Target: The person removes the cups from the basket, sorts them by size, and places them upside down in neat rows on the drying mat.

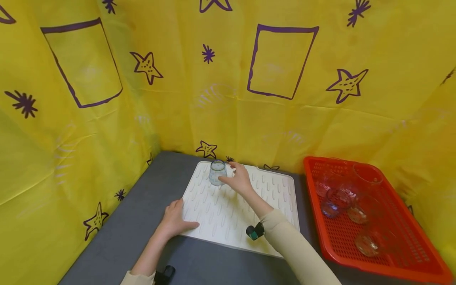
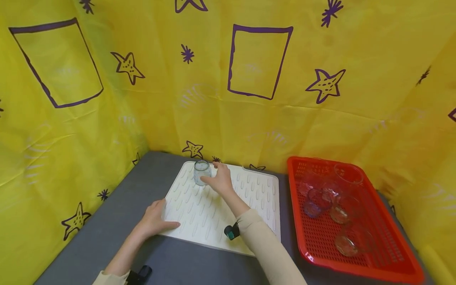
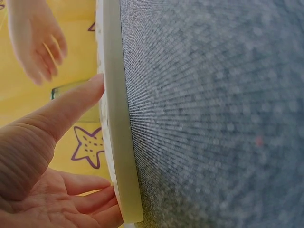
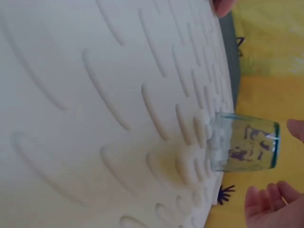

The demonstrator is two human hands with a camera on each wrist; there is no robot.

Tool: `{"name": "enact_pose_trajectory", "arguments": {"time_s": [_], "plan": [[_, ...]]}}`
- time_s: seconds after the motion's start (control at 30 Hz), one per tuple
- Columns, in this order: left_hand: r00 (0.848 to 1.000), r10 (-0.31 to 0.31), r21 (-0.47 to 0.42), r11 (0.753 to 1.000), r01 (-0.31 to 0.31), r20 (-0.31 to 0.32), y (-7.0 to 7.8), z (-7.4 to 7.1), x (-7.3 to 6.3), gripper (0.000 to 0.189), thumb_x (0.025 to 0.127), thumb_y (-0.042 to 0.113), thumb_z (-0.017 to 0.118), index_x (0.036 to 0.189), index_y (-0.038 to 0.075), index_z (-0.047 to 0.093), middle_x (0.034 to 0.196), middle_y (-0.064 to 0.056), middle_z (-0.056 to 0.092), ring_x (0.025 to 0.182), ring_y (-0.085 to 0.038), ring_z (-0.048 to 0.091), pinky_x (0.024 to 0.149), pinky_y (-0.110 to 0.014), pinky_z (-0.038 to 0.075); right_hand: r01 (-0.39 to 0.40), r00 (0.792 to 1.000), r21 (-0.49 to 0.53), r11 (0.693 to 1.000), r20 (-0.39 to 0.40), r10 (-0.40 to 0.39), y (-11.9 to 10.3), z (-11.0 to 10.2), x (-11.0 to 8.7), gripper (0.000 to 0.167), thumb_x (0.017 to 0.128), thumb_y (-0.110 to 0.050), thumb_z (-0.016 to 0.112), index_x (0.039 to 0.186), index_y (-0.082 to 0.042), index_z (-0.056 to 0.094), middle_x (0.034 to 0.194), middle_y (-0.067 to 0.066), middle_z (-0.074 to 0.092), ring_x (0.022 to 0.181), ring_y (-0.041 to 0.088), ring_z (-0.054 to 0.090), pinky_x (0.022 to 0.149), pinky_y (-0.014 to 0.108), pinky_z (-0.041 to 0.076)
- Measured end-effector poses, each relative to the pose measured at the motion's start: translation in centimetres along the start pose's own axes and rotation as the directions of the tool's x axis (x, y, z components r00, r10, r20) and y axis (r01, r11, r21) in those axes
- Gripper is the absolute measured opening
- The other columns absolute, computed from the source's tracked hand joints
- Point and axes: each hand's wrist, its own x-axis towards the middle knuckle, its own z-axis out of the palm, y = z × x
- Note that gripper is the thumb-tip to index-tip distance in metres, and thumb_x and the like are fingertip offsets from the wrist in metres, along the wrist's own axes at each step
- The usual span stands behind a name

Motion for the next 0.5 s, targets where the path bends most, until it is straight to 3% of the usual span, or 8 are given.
{"name": "enact_pose_trajectory", "arguments": {"time_s": [0.17,0.33,0.5], "plan": [[1.0,0.011,-0.001,1.0,-0.011,-0.001,-0.3,0.1,0.0,0.107,0.066,0.031,0.088,0.138,-0.022,0.031,0.134,-0.039,0.039,0.122,-0.057,0.036,0.101,-0.061,0.033,-0.071,0.997,0.124,0.99,-0.007,0.072,-0.3,-2.7,-2.8,0.066,0.081,-0.028,0.08,0.138,-0.009,0.052,0.131,0.012,0.056,0.116,0.031,0.051,0.092,0.045,0.046],[1.0,0.019,-0.006,1.0,-0.019,0.01,-0.4,0.1,0.1,0.105,0.067,0.03,0.088,0.138,-0.022,0.031,0.135,-0.039,0.039,0.123,-0.057,0.035,0.101,-0.062,0.032,-0.139,0.99,0.247,0.959,0.015,0.14,-0.2,-6.3,-6.4,0.061,0.083,-0.028,0.078,0.136,-0.012,0.054,0.133,0.009,0.055,0.118,0.027,0.049,0.092,0.047,0.045],[0.999,0.035,-0.013,0.999,-0.035,0.019,-0.7,0.1,0.3,0.104,0.068,0.029,0.088,0.139,-0.021,0.031,0.135,-0.037,0.041,0.124,-0.054,0.035,0.102,-0.062,0.03,-0.154,0.988,0.292,0.944,0.027,0.152,0.1,-10.4,-10.0,0.059,0.086,-0.029,0.075,0.138,-0.013,0.051,0.139,0.009,0.05,0.121,0.028,0.045,0.099,0.049,0.04]]}}
